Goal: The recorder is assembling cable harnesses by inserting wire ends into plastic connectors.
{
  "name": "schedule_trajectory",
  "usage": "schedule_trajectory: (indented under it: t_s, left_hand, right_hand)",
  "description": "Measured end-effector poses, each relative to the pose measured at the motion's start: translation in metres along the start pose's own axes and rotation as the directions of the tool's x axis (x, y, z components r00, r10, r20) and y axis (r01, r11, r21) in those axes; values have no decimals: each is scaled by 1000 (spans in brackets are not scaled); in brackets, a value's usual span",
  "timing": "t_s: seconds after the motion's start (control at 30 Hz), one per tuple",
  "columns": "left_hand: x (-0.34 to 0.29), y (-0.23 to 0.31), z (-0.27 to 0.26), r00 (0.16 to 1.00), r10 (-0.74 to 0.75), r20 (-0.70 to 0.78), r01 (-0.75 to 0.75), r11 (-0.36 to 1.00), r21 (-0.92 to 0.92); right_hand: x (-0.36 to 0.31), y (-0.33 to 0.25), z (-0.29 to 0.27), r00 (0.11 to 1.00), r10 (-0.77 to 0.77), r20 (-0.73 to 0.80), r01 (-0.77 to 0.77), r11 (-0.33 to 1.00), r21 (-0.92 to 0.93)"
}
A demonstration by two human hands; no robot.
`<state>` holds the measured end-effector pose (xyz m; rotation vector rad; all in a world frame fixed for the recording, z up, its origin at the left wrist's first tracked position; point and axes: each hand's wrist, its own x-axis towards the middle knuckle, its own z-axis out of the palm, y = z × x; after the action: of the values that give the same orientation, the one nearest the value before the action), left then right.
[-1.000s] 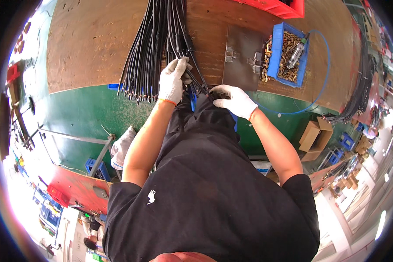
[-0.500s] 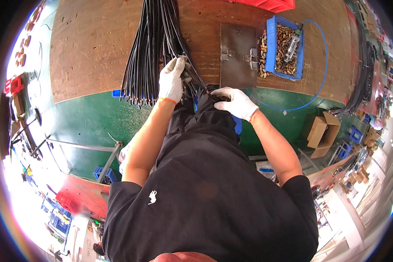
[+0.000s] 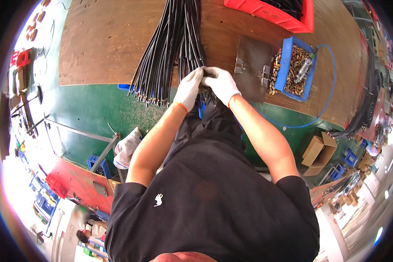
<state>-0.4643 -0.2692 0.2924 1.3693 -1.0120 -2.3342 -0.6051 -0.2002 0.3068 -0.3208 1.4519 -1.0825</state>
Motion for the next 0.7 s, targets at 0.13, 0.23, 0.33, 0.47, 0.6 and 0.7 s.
schedule_trajectory:
  t_s: [0.13, 0.23, 0.33, 0.47, 0.6, 0.7]
  left_hand:
    - [-21, -11, -2, 985, -52, 163, 71, 991, -117]
    - [-29, -20, 2, 997, -5, 78, 14, 993, -115]
    - [-17, -26, -11, 944, 285, -167, -110, 747, 655]
    - [7, 20, -54, 667, 723, -180, -9, 250, 968]
    - [32, 32, -75, 764, 616, -191, 144, 126, 982]
    - [47, 21, -71, 682, 702, -204, 205, 84, 975]
  right_hand:
    - [64, -15, 6, 991, -70, -115, 40, 969, -244]
    - [96, -33, 10, 989, -90, -121, 49, 951, -307]
    - [123, -23, 3, 958, -214, -190, 83, 845, -529]
    - [97, -41, 11, 913, -373, -166, 105, 607, -788]
    - [76, -26, -11, 923, -334, -189, 94, 673, -734]
    - [63, 2, -42, 906, -318, -277, 50, 733, -678]
